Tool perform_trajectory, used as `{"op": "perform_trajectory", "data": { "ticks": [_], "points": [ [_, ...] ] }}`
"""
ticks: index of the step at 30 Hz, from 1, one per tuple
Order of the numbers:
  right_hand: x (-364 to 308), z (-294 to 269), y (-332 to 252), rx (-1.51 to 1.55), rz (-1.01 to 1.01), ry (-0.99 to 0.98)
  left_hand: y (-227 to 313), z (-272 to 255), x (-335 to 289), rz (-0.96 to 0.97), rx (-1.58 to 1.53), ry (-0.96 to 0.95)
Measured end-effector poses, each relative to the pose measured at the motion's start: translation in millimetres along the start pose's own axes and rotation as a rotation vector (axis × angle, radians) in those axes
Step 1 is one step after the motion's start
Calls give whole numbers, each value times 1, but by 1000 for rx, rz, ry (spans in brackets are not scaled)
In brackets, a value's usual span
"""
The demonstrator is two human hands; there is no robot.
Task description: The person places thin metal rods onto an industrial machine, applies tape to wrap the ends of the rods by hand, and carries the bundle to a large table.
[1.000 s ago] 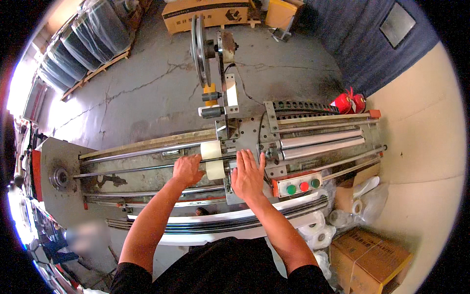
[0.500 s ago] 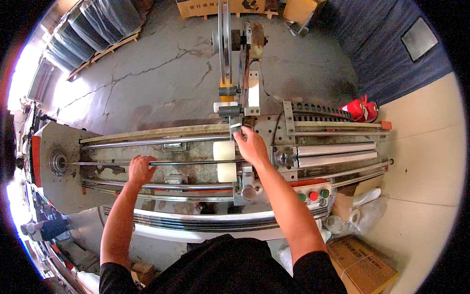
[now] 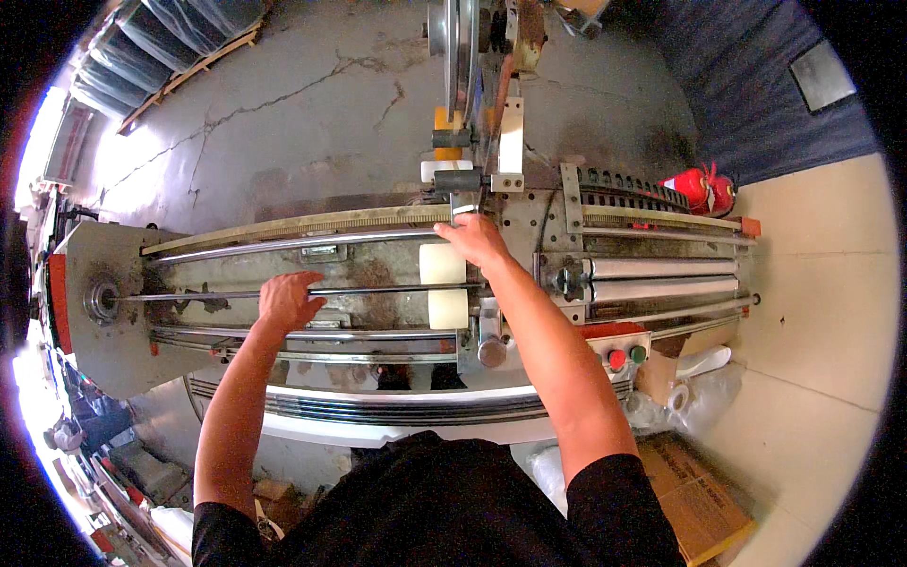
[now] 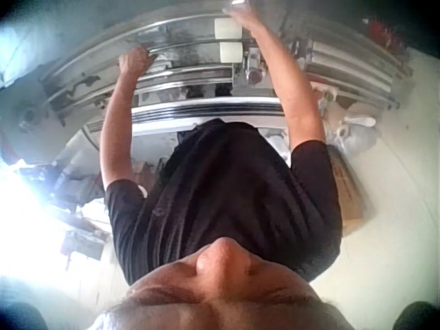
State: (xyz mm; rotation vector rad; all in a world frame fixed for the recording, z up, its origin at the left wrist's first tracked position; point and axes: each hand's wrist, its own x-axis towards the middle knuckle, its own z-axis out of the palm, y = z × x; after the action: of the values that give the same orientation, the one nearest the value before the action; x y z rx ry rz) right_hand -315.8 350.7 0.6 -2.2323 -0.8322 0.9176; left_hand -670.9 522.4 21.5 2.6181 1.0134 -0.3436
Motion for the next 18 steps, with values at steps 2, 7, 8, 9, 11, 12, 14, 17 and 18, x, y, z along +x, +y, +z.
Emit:
{"op": "perform_trajectory", "data": {
  "ticks": [2,7,8,9,11,12,14,17,18],
  "points": [
    [-1,-1,-2,-13,20,-7,20,7,6,70,-5,5],
    [7,10,18,2,-37,108,80,19,20,202,-21,38],
    [10,10,19,-22,-23,87,92,18,20,207,-25,24],
    [13,9,19,-47,-10,68,105,14,20,212,-30,11],
    [15,8,17,-57,3,44,125,14,22,227,-43,-9],
    [15,7,15,-63,9,33,134,16,24,239,-50,-16],
    [12,4,8,-72,52,25,147,18,26,284,-82,-24],
    [8,5,13,-61,65,70,164,23,27,312,-104,-17],
    [6,5,16,-53,62,96,166,24,27,332,-109,7]
  ]
}}
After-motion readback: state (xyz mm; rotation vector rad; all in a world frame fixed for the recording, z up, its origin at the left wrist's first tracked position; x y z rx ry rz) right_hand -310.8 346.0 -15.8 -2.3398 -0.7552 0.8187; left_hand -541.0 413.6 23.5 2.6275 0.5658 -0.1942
